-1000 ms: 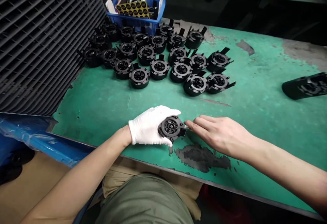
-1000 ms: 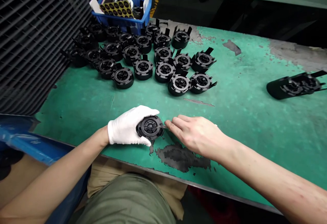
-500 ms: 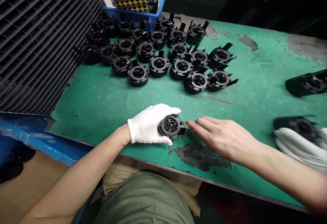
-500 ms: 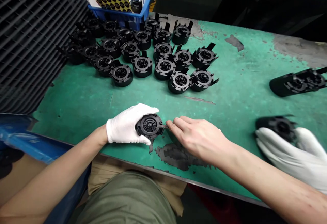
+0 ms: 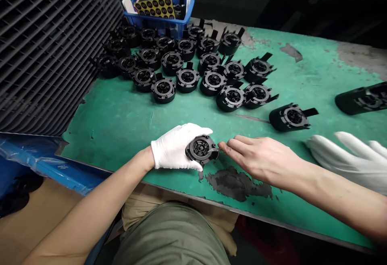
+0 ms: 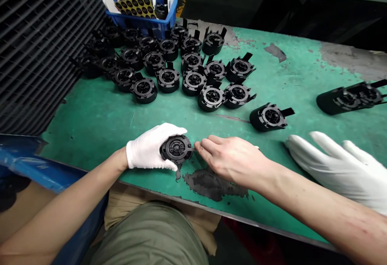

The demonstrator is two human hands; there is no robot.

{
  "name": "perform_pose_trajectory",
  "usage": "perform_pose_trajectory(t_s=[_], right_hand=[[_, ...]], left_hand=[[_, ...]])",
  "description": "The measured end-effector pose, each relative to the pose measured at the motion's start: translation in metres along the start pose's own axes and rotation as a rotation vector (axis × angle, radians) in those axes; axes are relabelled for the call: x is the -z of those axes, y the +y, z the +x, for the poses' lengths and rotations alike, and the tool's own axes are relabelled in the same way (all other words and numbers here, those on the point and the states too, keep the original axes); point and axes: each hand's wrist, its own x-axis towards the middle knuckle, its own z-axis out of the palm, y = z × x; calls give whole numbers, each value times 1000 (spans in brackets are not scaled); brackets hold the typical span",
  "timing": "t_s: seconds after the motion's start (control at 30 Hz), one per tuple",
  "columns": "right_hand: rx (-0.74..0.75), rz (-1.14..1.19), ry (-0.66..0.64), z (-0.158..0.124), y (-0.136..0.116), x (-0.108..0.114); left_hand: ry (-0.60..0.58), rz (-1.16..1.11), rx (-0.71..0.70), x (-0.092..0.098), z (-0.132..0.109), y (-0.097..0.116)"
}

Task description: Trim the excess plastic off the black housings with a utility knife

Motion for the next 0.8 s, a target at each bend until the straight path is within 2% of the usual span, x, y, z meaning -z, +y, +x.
perform_pose_trajectory(t_s=[0.27, 0.47, 0.53, 0.63, 0.7, 0.8], right_hand=[[72, -12, -16, 8, 12, 5], [151, 133, 76, 11, 32, -4], [101, 208, 130, 7, 33, -9], [-94, 247, 188, -2, 22, -14], [-189, 194, 170, -7, 9, -16], [-220, 143, 132, -10, -7, -16]], left_hand=[[-16, -22, 12, 2, 0, 1], [-28, -24, 54, 2, 0, 1], [-26, -23, 57, 2, 1, 1], [-15, -29, 56, 1, 2, 2], [-3, -33, 57, 0, 2, 3], [11, -36, 46, -1, 1, 2]])
